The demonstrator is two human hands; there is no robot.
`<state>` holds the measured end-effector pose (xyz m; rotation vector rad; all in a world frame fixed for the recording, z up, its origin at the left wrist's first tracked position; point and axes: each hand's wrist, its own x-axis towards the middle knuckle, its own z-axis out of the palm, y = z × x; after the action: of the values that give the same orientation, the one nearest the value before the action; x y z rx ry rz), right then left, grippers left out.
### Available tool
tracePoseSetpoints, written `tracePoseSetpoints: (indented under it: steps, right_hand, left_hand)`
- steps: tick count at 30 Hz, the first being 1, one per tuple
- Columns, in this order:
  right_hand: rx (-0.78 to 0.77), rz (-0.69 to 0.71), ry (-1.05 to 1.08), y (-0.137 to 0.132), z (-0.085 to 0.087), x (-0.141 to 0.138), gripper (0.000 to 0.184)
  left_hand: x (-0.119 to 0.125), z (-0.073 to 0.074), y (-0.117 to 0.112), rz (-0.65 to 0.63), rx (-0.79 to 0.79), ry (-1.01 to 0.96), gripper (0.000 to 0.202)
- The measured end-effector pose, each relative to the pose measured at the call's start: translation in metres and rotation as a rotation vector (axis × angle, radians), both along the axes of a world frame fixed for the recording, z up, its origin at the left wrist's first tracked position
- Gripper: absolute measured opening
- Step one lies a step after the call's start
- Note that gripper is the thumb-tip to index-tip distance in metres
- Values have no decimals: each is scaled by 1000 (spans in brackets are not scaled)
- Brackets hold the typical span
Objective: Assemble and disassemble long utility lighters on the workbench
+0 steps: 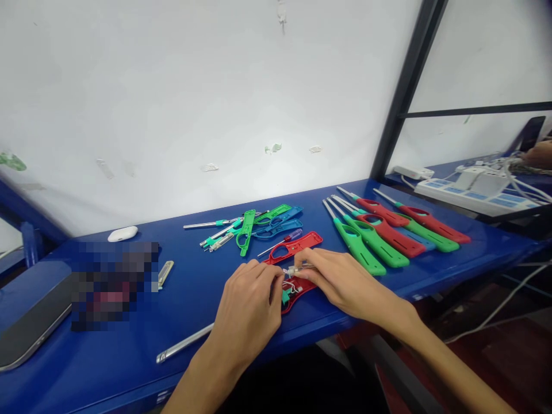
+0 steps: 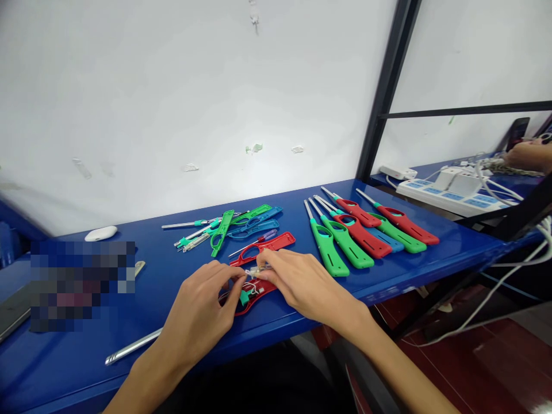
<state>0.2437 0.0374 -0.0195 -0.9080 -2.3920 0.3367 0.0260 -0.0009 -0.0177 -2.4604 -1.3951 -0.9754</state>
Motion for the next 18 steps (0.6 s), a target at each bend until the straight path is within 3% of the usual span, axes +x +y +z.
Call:
tracePoseSetpoints:
  steps: [11,18]
  right_hand:
    - [-5,15,-8,0,-1,2,17]
    - [-26,-46,1,-1,0,-2,16]
  left_hand:
    - [0,0,0,-20,3,-7,20]
    - [0,1,1,6,-9,-37,17]
